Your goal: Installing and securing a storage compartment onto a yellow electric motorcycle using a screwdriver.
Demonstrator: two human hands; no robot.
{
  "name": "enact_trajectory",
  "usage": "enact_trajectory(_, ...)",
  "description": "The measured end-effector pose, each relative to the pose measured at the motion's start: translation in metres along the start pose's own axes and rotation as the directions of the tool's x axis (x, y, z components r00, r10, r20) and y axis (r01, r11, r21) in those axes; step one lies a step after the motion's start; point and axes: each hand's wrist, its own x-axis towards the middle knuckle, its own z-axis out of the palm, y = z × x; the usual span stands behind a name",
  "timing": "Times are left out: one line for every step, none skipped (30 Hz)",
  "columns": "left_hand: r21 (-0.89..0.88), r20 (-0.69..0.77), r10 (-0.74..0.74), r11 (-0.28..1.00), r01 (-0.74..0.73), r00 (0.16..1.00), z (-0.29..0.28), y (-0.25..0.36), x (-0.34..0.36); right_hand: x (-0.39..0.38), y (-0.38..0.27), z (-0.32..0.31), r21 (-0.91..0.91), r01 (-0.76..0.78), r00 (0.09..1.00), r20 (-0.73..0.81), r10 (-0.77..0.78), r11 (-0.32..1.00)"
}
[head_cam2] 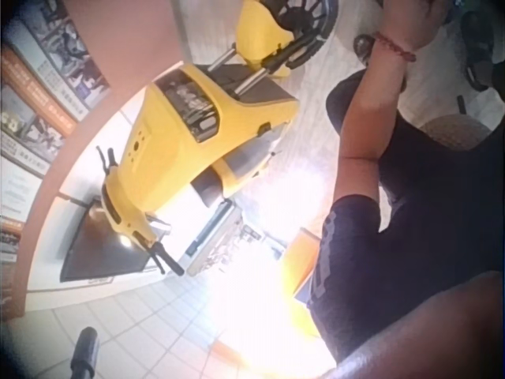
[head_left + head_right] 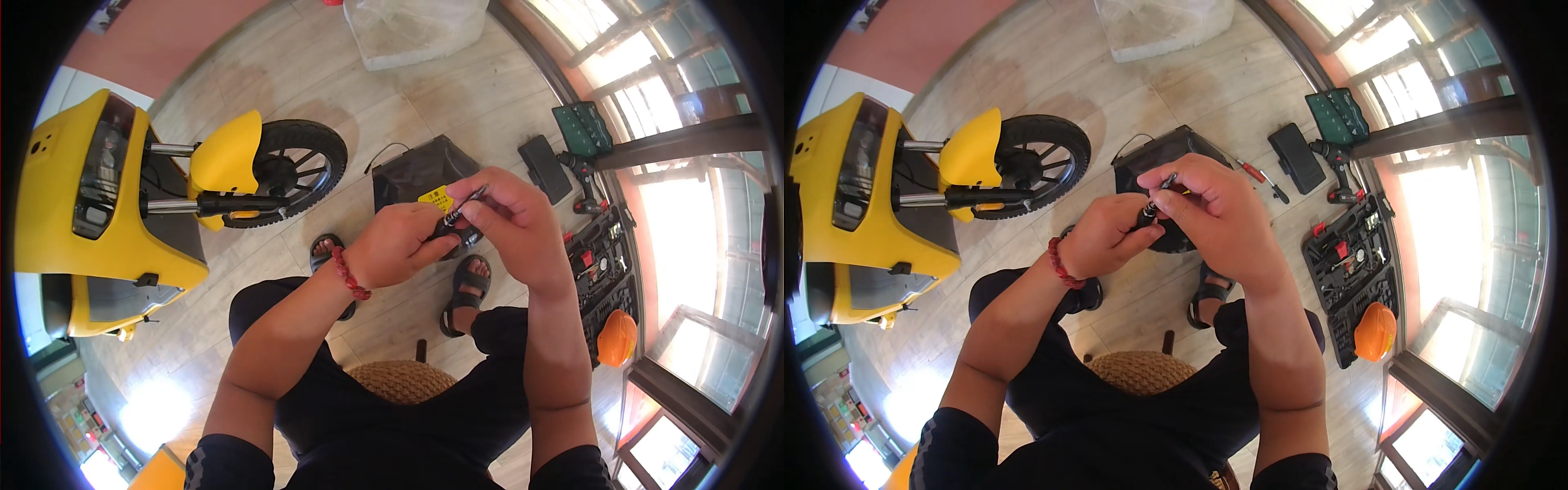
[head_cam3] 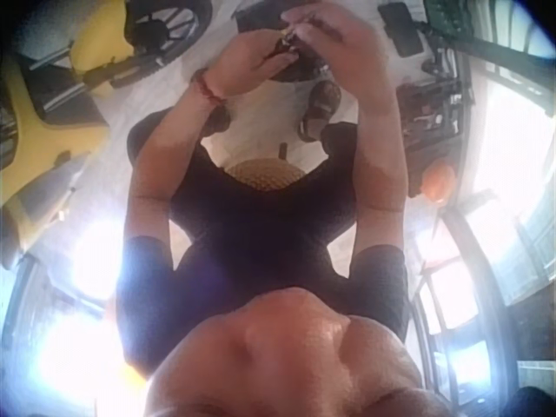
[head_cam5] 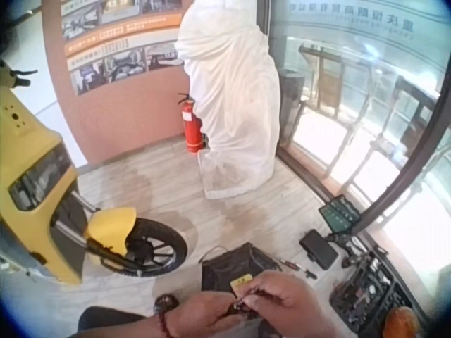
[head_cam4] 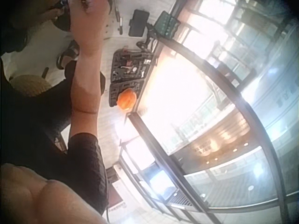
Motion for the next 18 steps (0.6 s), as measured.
enact_trajectory(0.065, 0.000, 0.029, 0.997, -0.029, 1.000, -0.001, -0.001, 0.000, -0.001, 0.000, 0.000, -0.003, 0.011, 1.000, 0.012, -0.011, 1.000)
enact_trajectory(0.130, 0.002, 0.056, 0.990, -0.056, 0.998, -0.001, -0.002, 0.000, -0.001, 0.000, 0.000, -0.004, 0.014, 1.000, 0.012, -0.014, 1.000)
enact_trajectory(0.132, 0.002, 0.059, 0.990, -0.058, 0.998, -0.002, -0.001, 0.000, -0.001, -0.001, 0.000, -0.018, 0.064, 0.998, 0.028, -0.063, 0.998)
enact_trajectory(0.186, -0.031, 0.089, 0.979, -0.082, 0.996, -0.003, -0.001, 0.000, -0.001, -0.002, -0.001, -0.032, 0.113, 0.993, 0.045, -0.111, 0.993)
enact_trajectory(0.239, -0.061, 0.120, 0.966, -0.102, 0.991, -0.004, 0.000, 0.001, -0.001, -0.002, -0.001, -0.032, 0.115, 0.993, 0.046, -0.113, 0.993)
enact_trajectory(0.241, -0.062, 0.121, 0.965, -0.103, 0.991, -0.005, 0.002, 0.001, -0.001, -0.003, -0.003, -0.045, 0.139, 0.988, 0.068, -0.135, 0.989)
enact_trajectory(0.238, -0.086, 0.147, 0.964, -0.123, 0.985, -0.006, 0.004, 0.002, 0.000, -0.003, -0.003, -0.058, 0.162, 0.983, 0.091, -0.157, 0.985)
enact_trajectory(0.234, -0.111, 0.172, 0.962, -0.142, 0.979, -0.007, 0.006, 0.002, 0.000, -0.003, -0.003, -0.057, 0.164, 0.983, 0.093, -0.158, 0.985)
enact_trajectory(0.235, -0.112, 0.172, 0.962, -0.142, 0.979, -0.007, 0.007, 0.003, 0.000, -0.003, -0.002, -0.063, 0.170, 0.983, 0.082, -0.165, 0.983)
enact_trajectory(0.244, -0.110, 0.159, 0.961, -0.129, 0.981, -0.008, 0.007, 0.003, 0.000, -0.003, -0.002, -0.069, 0.176, 0.983, 0.071, -0.171, 0.982)
enact_trajectory(0.253, -0.108, 0.147, 0.961, -0.116, 0.983, -0.008, 0.007, 0.004, 0.000, -0.002, -0.001, -0.069, 0.176, 0.983, 0.074, -0.171, 0.982)
enact_trajectory(0.255, -0.109, 0.141, 0.961, -0.110, 0.984, -0.009, 0.007, 0.003, 0.000, -0.001, 0.000, -0.033, 0.158, 0.987, 0.020, -0.158, 0.987)
enact_trajectory(0.258, -0.096, 0.128, 0.961, -0.099, 0.987, -0.009, 0.006, 0.003, 0.000, 0.000, 0.000, 0.004, 0.141, 0.989, -0.033, -0.141, 0.990)
enact_trajectory(0.262, -0.083, 0.114, 0.961, -0.089, 0.990, -0.010, 0.005, 0.003, 0.000, 0.000, 0.000, 0.009, 0.139, 0.990, -0.028, -0.139, 0.990)
enact_trajectory(0.261, -0.086, 0.110, 0.962, -0.084, 0.990, -0.010, 0.005, 0.003, 0.000, -0.001, -0.001, 0.137, 0.146, 0.985, -0.117, -0.130, 0.980)
enact_trajectory(0.255, -0.083, 0.095, 0.964, -0.071, 0.992, -0.011, 0.005, 0.003, 0.000, -0.002, -0.001, 0.261, 0.161, 0.973, -0.203, -0.109, 0.952)
enact_trajectory(0.249, -0.081, 0.081, 0.967, -0.058, 0.993, -0.012, 0.005, 0.003, 0.000, -0.003, -0.002, 0.263, 0.157, 0.974, -0.200, -0.106, 0.952)
enact_trajectory(0.249, -0.083, 0.079, 0.967, -0.056, 0.993, -0.012, 0.006, 0.003, 0.000, -0.004, -0.002, 0.247, 0.131, 0.981, -0.173, -0.089, 0.960)
